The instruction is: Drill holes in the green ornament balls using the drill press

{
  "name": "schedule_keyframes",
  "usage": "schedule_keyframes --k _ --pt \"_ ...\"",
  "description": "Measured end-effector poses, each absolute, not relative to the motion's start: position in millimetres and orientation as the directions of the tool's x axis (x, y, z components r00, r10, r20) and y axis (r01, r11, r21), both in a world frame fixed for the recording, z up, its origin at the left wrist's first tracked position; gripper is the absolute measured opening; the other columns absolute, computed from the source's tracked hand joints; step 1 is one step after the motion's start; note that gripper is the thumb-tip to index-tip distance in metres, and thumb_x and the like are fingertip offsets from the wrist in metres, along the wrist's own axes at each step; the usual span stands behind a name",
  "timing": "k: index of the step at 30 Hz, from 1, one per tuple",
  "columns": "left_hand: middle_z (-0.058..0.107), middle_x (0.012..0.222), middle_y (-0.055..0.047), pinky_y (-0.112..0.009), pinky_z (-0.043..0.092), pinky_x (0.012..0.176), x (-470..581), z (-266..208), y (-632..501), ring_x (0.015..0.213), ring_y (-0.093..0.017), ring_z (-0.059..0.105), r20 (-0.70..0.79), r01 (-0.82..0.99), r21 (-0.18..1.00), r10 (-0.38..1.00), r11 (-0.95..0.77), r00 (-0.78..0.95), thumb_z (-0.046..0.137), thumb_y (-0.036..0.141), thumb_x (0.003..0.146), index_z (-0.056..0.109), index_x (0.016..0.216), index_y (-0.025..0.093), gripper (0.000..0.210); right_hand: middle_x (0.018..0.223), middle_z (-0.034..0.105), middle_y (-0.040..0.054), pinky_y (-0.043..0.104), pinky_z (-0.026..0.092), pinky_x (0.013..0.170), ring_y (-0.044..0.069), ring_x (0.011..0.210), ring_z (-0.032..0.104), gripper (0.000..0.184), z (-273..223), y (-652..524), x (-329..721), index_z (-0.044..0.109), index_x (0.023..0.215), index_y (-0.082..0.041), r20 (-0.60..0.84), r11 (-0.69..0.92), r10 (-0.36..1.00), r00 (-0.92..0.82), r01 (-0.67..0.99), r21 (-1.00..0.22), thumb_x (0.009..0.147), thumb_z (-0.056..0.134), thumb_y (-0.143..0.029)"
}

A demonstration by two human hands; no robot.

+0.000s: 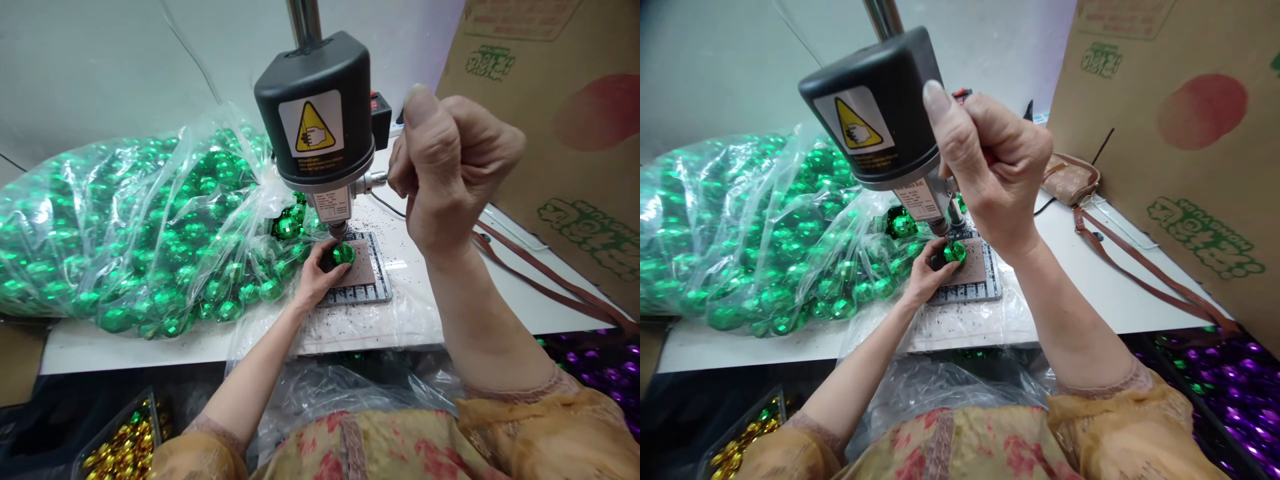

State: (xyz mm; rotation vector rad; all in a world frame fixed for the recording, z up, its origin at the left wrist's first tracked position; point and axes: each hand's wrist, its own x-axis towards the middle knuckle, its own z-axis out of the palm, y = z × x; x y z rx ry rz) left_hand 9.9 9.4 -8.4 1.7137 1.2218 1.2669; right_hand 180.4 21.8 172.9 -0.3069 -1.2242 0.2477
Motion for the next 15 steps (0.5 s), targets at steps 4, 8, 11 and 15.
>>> schedule_keyframes --k 4,8,11,15 --pt "0.071 0.117 -0.009 -0.04 0.054 0.1 13.6 -8.3 6.2 0.11 -0.024 0.067 0.295 0.273 0.908 0.948 -0.317 0.119 0.085 0.042 0.074 0.063 0.121 0.02 0.056 0.046 0.038 -0.0069 0.025 0.029 0.045 0.002 0.04 0.034 0.047 173.4 19.2 179.9 0.042 0.052 -0.018 0.862 0.917 0.381 0.335 -0.022 -0.397 0.092 0.063 -0.03" --pt "0.07 0.118 -0.009 -0.039 0.055 0.099 14.9 -9.6 4.4 0.111 -0.024 0.067 0.283 0.242 0.92 0.95 -0.308 0.134 0.084 0.043 0.076 0.06 0.123 0.02 0.057 0.045 0.038 -0.0066 0.026 0.028 0.044 0.003 0.041 0.035 0.048 169.3 13.8 178.7 0.042 0.05 -0.019 0.845 0.907 0.395 0.36 -0.008 -0.421 0.092 0.063 -0.03" --pt "0.07 0.121 -0.009 -0.039 0.054 0.101 14.4 -9.6 3.7 0.113 -0.024 0.067 0.282 0.24 0.92 0.949 -0.31 0.144 0.083 0.044 0.077 0.059 0.124 0.02 0.058 0.044 0.039 -0.0061 0.028 0.028 0.042 0.004 0.04 0.038 0.048 162.5 10.0 178.5 0.045 0.049 -0.019 0.849 0.908 0.391 0.356 -0.001 -0.418 0.093 0.061 -0.029" --pt "0.07 0.12 -0.009 -0.039 0.053 0.101 14.2 -8.7 2.9 0.112 -0.024 0.067 0.282 0.244 0.918 0.947 -0.313 0.154 0.083 0.043 0.077 0.06 0.123 0.02 0.056 0.042 0.037 -0.0058 0.029 0.024 0.04 0.006 0.038 0.038 0.048 154.4 10.2 178.4 0.043 0.049 -0.019 0.867 0.933 0.338 0.366 -0.007 -0.36 0.092 0.061 -0.028"
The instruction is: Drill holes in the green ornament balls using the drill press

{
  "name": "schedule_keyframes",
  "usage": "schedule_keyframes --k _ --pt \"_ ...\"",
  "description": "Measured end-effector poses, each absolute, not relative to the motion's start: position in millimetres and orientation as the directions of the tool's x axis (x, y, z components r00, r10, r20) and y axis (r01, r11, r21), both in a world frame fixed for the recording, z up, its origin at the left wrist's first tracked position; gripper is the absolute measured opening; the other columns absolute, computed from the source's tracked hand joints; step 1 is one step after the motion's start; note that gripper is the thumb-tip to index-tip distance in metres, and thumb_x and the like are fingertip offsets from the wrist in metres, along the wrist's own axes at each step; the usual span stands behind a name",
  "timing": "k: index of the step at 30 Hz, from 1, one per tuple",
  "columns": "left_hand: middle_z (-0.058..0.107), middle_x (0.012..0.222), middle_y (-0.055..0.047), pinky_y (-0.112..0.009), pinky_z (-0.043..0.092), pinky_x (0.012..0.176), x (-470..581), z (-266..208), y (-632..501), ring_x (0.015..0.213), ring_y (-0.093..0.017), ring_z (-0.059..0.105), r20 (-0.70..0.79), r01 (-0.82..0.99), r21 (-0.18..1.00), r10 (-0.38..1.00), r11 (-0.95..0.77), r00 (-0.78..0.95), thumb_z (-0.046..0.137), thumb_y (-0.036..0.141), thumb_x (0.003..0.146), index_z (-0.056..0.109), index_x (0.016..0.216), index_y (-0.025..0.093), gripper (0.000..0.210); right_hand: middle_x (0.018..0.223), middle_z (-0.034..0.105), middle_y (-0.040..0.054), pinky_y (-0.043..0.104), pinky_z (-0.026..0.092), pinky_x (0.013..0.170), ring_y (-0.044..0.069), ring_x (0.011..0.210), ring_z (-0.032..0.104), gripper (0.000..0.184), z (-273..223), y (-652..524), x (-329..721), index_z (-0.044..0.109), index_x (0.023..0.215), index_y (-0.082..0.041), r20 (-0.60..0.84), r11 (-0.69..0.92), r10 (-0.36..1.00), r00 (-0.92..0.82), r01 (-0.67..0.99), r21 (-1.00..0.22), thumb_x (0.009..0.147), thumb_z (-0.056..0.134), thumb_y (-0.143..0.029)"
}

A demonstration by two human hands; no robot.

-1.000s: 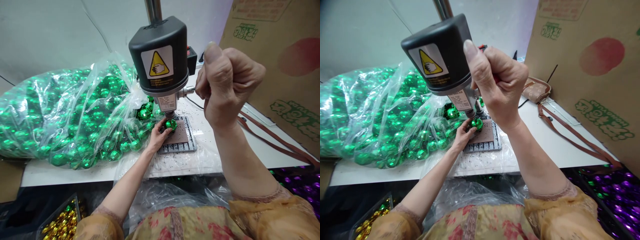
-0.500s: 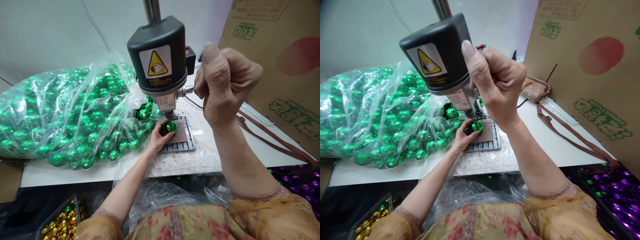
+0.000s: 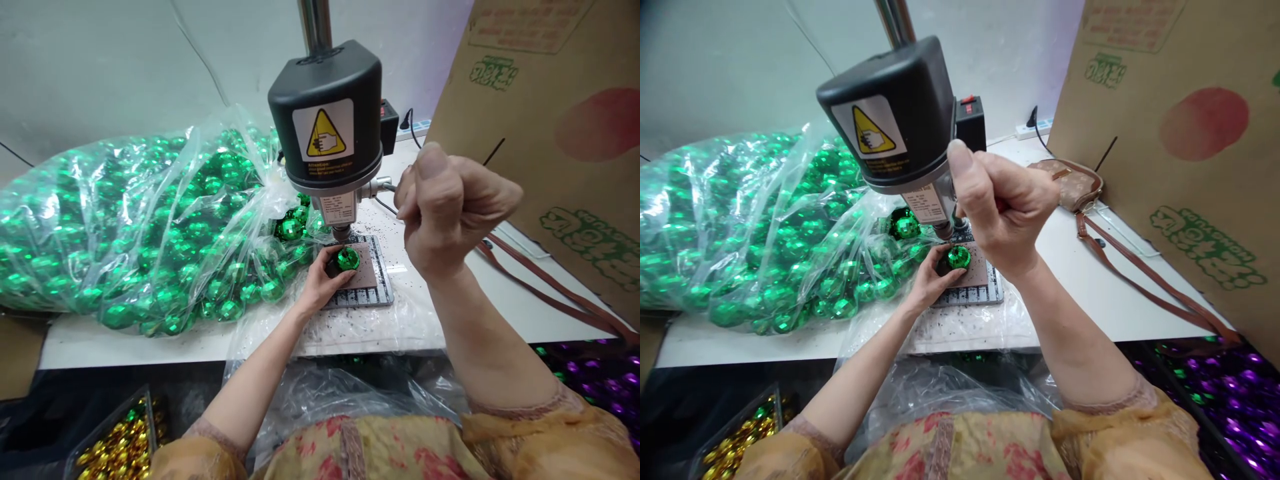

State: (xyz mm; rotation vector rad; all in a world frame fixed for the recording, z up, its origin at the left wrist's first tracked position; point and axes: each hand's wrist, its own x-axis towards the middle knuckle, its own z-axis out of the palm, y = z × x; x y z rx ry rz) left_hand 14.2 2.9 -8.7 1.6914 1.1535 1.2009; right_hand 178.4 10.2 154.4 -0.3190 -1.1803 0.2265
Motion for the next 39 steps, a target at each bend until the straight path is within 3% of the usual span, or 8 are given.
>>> schedule_keyframes --k 8,15,24,28,31,35,39 --pt "0.069 0.12 -0.009 -0.039 0.052 0.103 16.1 -7.6 1.8 0.115 -0.025 0.065 0.252 0.234 0.931 0.957 -0.281 0.146 0.082 0.043 0.077 0.059 0.123 0.02 0.056 0.042 0.029 -0.0054 0.03 0.025 0.042 0.006 0.038 0.029 0.052 145.2 16.0 173.1 0.034 0.048 -0.018 0.871 0.951 0.228 0.436 0.09 -0.294 0.092 0.059 -0.028" --pt "0.067 0.125 -0.011 -0.04 0.049 0.107 16.0 -5.4 0.9 0.119 -0.026 0.063 0.234 0.212 0.941 0.959 -0.265 0.16 0.082 0.041 0.078 0.058 0.125 0.019 0.057 0.04 0.025 -0.0064 0.028 0.016 0.039 0.004 0.035 0.025 0.053 132.0 22.9 172.0 0.029 0.044 -0.016 0.882 0.977 0.11 0.458 0.113 -0.181 0.088 0.06 -0.018" --pt "0.067 0.127 -0.011 -0.04 0.049 0.107 14.5 -14.4 3.0 0.121 -0.026 0.063 0.241 0.182 0.945 0.956 -0.27 0.167 0.082 0.042 0.078 0.057 0.126 0.02 0.058 0.044 0.023 -0.0074 0.027 0.02 0.036 0.003 0.035 0.023 0.052 120.0 27.5 178.3 0.017 0.053 -0.018 0.924 0.982 -0.001 0.383 0.176 -0.072 0.085 0.056 -0.01" --pt "0.066 0.127 -0.01 -0.039 0.049 0.107 14.4 -15.1 1.9 0.121 -0.025 0.063 0.242 0.162 0.949 0.955 -0.269 0.17 0.082 0.041 0.078 0.057 0.126 0.021 0.058 0.042 0.023 -0.0089 0.027 0.023 0.033 0.004 0.031 0.026 0.051 109.3 26.7 181.6 0.017 0.053 -0.019 0.946 0.991 -0.02 0.324 0.13 -0.023 0.082 0.057 -0.007" --pt "0.067 0.125 -0.01 -0.04 0.05 0.105 14.4 -15.3 2.5 0.119 -0.026 0.064 0.244 0.18 0.945 0.955 -0.273 0.168 0.082 0.042 0.078 0.057 0.125 0.021 0.058 0.042 0.026 -0.0074 0.027 0.021 0.035 0.003 0.033 0.028 0.052 117.8 22.3 177.6 0.019 0.051 -0.018 0.93 0.989 0.04 0.364 0.12 -0.089 0.086 0.057 -0.009" --pt "0.068 0.122 -0.009 -0.04 0.052 0.102 15.9 -10.5 2.7 0.116 -0.025 0.065 0.236 0.223 0.94 0.964 -0.26 0.125 0.083 0.041 0.077 0.058 0.124 0.021 0.057 0.042 0.031 -0.0063 0.028 0.019 0.04 0.004 0.036 0.029 0.049 152.4 15.5 168.9 0.036 0.047 -0.018 0.838 0.946 0.268 0.476 0.032 -0.321 0.09 0.06 -0.018" --pt "0.068 0.113 -0.009 -0.04 0.053 0.094 19.9 -2.0 -20.1 0.107 -0.025 0.066 0.312 0.405 0.876 0.948 -0.263 -0.061 0.083 0.041 0.075 0.059 0.114 0.021 0.05 0.041 0.037 -0.0061 0.029 0.021 0.043 0.004 0.038 0.034 0.045 174.7 15.6 168.5 0.043 0.046 -0.018 0.832 0.934 0.317 0.456 0.003 -0.357 0.088 0.059 -0.008"
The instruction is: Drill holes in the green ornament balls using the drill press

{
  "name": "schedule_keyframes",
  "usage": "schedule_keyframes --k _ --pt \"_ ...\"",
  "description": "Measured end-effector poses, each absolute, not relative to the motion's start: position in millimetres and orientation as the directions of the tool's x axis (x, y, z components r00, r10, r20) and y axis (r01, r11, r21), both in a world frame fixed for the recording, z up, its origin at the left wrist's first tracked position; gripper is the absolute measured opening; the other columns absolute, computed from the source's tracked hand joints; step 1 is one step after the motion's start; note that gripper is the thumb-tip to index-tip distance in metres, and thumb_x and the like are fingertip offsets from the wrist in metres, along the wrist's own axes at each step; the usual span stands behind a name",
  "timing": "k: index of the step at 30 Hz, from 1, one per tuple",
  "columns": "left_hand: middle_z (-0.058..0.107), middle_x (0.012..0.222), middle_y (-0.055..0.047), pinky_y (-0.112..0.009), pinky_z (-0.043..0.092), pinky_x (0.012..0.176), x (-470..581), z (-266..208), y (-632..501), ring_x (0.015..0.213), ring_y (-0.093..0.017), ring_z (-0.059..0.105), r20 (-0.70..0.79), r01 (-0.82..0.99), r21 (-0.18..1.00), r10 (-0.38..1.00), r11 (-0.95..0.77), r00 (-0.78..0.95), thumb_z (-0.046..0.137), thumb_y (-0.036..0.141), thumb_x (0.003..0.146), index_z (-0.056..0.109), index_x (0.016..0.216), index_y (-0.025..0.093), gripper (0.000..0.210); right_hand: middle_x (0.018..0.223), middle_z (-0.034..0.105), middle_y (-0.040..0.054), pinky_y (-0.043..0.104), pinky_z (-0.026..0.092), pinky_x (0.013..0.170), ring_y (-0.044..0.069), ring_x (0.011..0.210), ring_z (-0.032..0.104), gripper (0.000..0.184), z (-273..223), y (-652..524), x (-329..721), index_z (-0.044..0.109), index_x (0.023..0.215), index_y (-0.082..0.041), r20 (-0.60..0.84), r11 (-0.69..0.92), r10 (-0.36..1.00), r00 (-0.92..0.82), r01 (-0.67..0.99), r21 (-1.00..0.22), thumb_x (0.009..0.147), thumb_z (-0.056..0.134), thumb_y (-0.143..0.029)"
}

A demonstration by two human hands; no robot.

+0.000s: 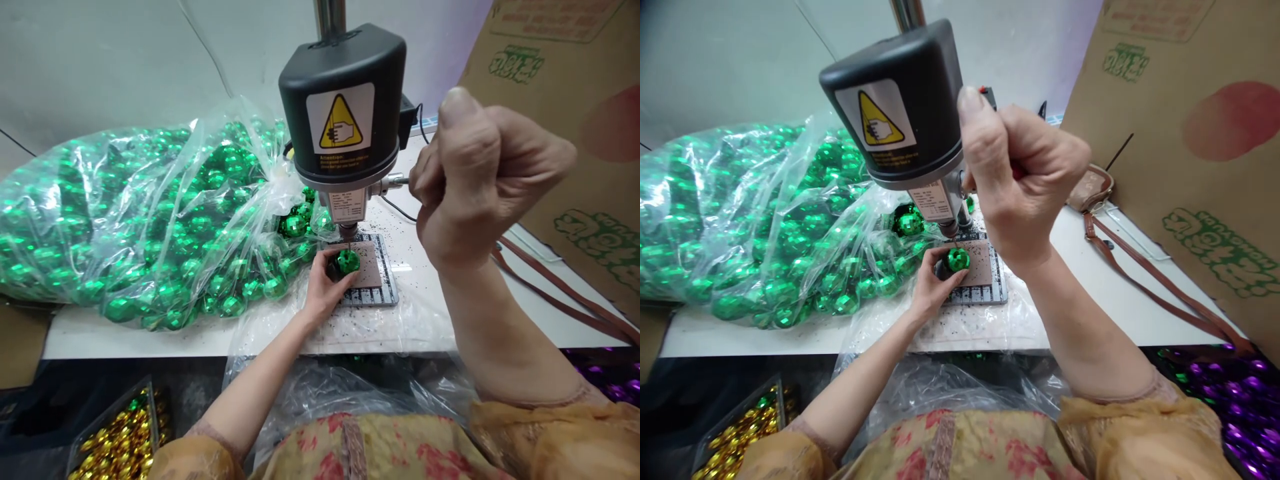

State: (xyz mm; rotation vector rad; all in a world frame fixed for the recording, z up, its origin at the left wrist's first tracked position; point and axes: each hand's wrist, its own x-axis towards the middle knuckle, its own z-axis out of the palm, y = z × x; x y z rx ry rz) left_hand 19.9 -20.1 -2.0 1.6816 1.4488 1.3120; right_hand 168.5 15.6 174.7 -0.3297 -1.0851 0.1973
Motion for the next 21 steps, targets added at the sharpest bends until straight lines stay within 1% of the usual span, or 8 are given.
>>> schedule_keyframes --k 2,5,8,10,13,16,18,21 --pt "0.068 0.105 -0.008 -0.038 0.055 0.085 23.4 -1.1 -45.9 0.098 -0.024 0.067 0.405 0.49 0.807 0.913 -0.33 -0.052 0.084 0.043 0.074 0.059 0.11 0.021 0.049 0.042 0.037 -0.0065 0.027 0.022 0.044 0.003 0.039 0.034 0.045 175.8 17.7 170.2 0.043 0.046 -0.016 0.84 0.937 0.317 0.441 -0.009 -0.349 0.087 0.057 -0.004" --pt "0.07 0.099 -0.008 -0.037 0.055 0.076 30.7 -5.3 -90.4 0.09 -0.024 0.068 0.531 0.453 0.652 0.793 -0.608 0.299 0.083 0.049 0.074 0.059 0.113 0.024 0.052 0.042 0.036 -0.0072 0.025 0.021 0.043 0.001 0.038 0.034 0.046 172.2 21.0 171.7 0.043 0.046 -0.016 0.847 0.945 0.3 0.439 -0.018 -0.325 0.088 0.058 -0.005" --pt "0.072 0.107 -0.011 -0.042 0.057 0.085 33.0 -8.8 -113.7 0.1 -0.029 0.068 0.589 0.344 0.486 0.592 -0.803 0.55 0.081 0.057 0.074 0.058 0.121 0.025 0.061 0.042 0.037 -0.0072 0.026 0.021 0.041 0.001 0.037 0.034 0.046 170.1 22.1 172.2 0.045 0.046 -0.016 0.85 0.952 0.288 0.44 -0.036 -0.304 0.088 0.064 -0.014" --pt "0.071 0.113 -0.012 -0.045 0.055 0.091 25.5 -5.3 -106.0 0.108 -0.03 0.067 0.62 0.4 0.454 0.605 -0.796 0.5 0.074 0.052 0.084 0.057 0.124 0.026 0.051 0.042 0.037 -0.0072 0.026 0.022 0.041 0.001 0.037 0.034 0.047 170.1 21.1 172.8 0.046 0.046 -0.016 0.847 0.947 0.304 0.437 -0.038 -0.32 0.088 0.066 -0.02" --pt "0.07 0.109 -0.009 -0.044 0.053 0.092 -0.7 10.0 -64.0 0.106 -0.027 0.065 0.627 0.666 0.465 0.748 -0.583 0.217 0.051 0.026 0.1 0.061 0.116 0.027 0.019 0.042 0.036 -0.007 0.026 0.023 0.042 0.002 0.038 0.034 0.046 170.8 18.4 174.2 0.046 0.046 -0.017 0.84 0.933 0.339 0.423 -0.035 -0.358 0.088 0.066 -0.019" --pt "0.064 0.112 -0.013 -0.047 0.047 0.099 -31.3 27.5 -8.7 0.111 -0.029 0.059 0.601 0.804 0.456 0.799 -0.382 0.038 0.039 0.015 0.1 0.062 0.116 0.022 0.028 0.042 0.038 -0.0065 0.027 0.022 0.042 0.003 0.038 0.035 0.044 170.4 17.8 174.8 0.046 0.047 -0.017 0.843 0.934 0.345 0.413 -0.064 -0.352 0.087 0.063 -0.013" --pt "0.061 0.117 -0.015 -0.05 0.043 0.104 -45.9 33.9 24.1 0.115 -0.032 0.055 0.583 0.827 0.462 0.812 -0.321 -0.01 0.041 0.013 0.099 0.06 0.12 0.019 0.029 0.041 0.039 -0.0063 0.026 0.021 0.041 0.003 0.037 0.034 0.043 169.6 19.3 174.2 0.046 0.047 -0.017 0.842 0.94 0.334 0.423 -0.08 -0.333 0.087 0.061 -0.013" --pt "0.061 0.112 -0.016 -0.055 0.04 0.105 -55.8 34.9 60.1 0.114 -0.036 0.054 0.525 0.844 0.471 0.85 -0.255 -0.036 0.064 0.015 0.089 0.062 0.117 0.017 0.028 0.041 0.039 -0.0067 0.025 0.02 0.04 0.002 0.037 0.033 0.044 168.3 22.4 172.8 0.044 0.046 -0.017 0.832 0.94 0.327 0.448 -0.069 -0.333 0.087 0.061 -0.015"
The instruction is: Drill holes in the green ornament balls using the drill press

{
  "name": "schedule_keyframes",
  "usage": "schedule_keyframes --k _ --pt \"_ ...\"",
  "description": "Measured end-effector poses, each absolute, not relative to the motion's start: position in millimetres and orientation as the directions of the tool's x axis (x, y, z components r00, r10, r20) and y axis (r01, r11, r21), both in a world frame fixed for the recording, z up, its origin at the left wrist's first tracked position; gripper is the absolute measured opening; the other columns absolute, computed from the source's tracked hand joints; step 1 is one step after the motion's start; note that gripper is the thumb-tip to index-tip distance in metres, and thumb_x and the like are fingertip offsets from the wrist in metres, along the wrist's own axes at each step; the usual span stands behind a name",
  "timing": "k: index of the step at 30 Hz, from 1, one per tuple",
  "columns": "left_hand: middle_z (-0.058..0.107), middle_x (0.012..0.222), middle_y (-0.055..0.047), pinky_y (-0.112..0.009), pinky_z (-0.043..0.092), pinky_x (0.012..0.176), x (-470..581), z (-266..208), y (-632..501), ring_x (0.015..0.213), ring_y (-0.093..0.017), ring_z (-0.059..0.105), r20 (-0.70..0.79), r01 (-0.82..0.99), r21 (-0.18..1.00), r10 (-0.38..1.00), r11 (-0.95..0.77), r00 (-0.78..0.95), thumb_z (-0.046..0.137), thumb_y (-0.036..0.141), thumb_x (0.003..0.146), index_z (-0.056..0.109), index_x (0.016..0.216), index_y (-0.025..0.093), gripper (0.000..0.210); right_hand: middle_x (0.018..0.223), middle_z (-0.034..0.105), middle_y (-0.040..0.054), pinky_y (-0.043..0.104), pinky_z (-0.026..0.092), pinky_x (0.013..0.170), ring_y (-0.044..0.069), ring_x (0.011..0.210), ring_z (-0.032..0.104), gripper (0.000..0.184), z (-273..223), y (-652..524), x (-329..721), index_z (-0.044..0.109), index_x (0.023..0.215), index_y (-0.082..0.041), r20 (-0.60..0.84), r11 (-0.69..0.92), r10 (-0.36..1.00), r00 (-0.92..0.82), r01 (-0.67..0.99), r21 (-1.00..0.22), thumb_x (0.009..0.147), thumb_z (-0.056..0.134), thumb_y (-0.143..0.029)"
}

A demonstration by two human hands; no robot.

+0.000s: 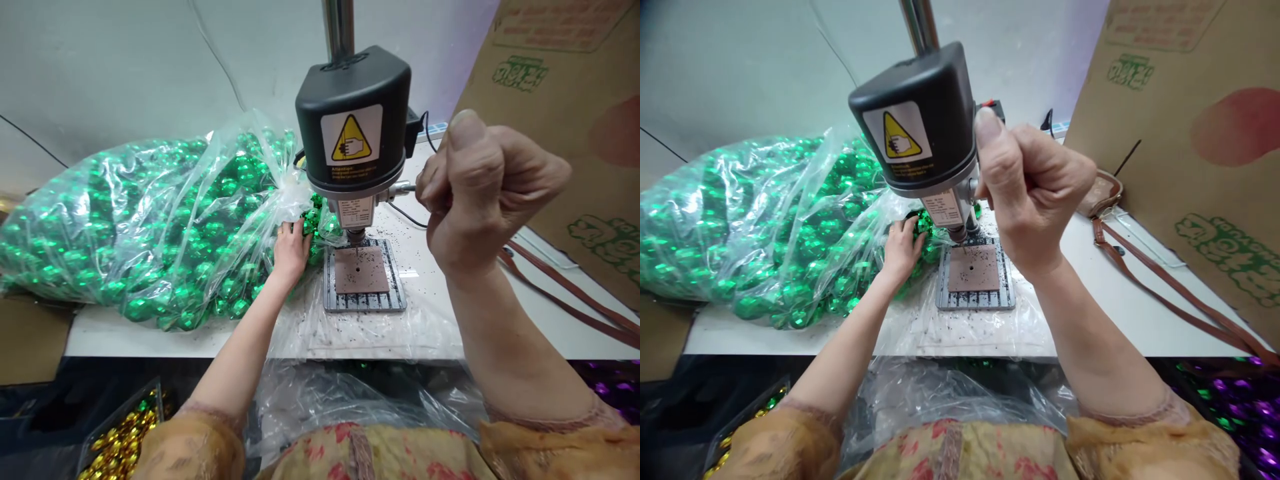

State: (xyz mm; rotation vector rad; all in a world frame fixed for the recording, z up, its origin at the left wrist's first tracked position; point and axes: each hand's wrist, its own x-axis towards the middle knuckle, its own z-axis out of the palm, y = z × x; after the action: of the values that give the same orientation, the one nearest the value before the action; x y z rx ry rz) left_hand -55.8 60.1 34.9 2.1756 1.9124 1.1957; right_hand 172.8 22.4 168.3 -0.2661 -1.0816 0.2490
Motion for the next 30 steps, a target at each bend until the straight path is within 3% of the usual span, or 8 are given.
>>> schedule_keyframes --k 4,7,11,14,22,30 --pt "0.064 0.102 -0.012 -0.052 0.044 0.1 -55.3 35.5 76.6 0.105 -0.034 0.058 0.466 0.83 0.506 0.884 -0.234 -0.036 0.08 0.014 0.075 0.065 0.114 0.018 0.042 0.041 0.036 -0.0064 0.027 0.019 0.041 0.003 0.037 0.033 0.045 167.5 23.8 173.3 0.044 0.046 -0.017 0.829 0.942 0.317 0.461 -0.05 -0.333 0.086 0.063 -0.016" --pt "0.064 0.116 -0.011 -0.045 0.049 0.097 -49.6 38.1 60.4 0.108 -0.03 0.061 0.474 0.784 0.558 0.88 -0.271 -0.033 0.083 0.025 0.075 0.061 0.122 0.021 0.052 0.042 0.039 -0.0058 0.026 0.022 0.042 0.003 0.039 0.034 0.044 167.5 21.5 174.8 0.046 0.046 -0.017 0.845 0.945 0.313 0.435 -0.05 -0.324 0.087 0.064 -0.018" --pt "0.065 0.121 -0.009 -0.036 0.053 0.092 -36.9 27.0 16.8 0.104 -0.023 0.065 0.351 0.442 0.827 0.933 -0.347 0.075 0.078 0.044 0.082 0.056 0.132 0.023 0.059 0.045 0.038 -0.0063 0.024 0.023 0.045 0.002 0.041 0.036 0.045 168.2 15.8 174.6 0.045 0.048 -0.017 0.837 0.923 0.36 0.412 -0.025 -0.384 0.091 0.061 -0.02" --pt "0.066 0.125 -0.009 -0.035 0.052 0.097 -27.1 9.9 -6.6 0.111 -0.023 0.065 0.257 0.267 0.918 0.953 -0.292 0.161 0.068 0.05 0.09 0.056 0.137 0.023 0.055 0.045 0.037 -0.0058 0.025 0.024 0.046 0.003 0.042 0.035 0.046 169.4 12.5 173.7 0.044 0.049 -0.019 0.823 0.907 0.386 0.417 -0.009 -0.421 0.092 0.06 -0.023" --pt "0.063 0.123 -0.009 -0.034 0.052 0.092 -11.2 -7.5 0.7 0.103 -0.02 0.064 0.285 0.337 0.888 0.95 -0.313 0.129 0.068 0.043 0.091 0.054 0.138 0.023 0.053 0.045 0.04 -0.0058 0.027 0.026 0.045 0.004 0.041 0.037 0.043 168.7 14.7 176.9 0.048 0.05 -0.018 0.847 0.926 0.37 0.382 -0.079 -0.369 0.091 0.061 -0.02" --pt "0.062 0.119 -0.008 -0.035 0.052 0.091 -2.1 -3.7 12.9 0.104 -0.022 0.061 0.403 0.462 0.778 0.902 -0.426 0.154 0.079 0.033 0.08 0.06 0.129 0.021 0.054 0.046 0.04 -0.0063 0.023 0.028 0.043 0.002 0.042 0.039 0.044 167.9 16.2 177.4 0.047 0.051 -0.017 0.86 0.933 0.353 0.37 -0.073 -0.352 0.092 0.062 -0.023"
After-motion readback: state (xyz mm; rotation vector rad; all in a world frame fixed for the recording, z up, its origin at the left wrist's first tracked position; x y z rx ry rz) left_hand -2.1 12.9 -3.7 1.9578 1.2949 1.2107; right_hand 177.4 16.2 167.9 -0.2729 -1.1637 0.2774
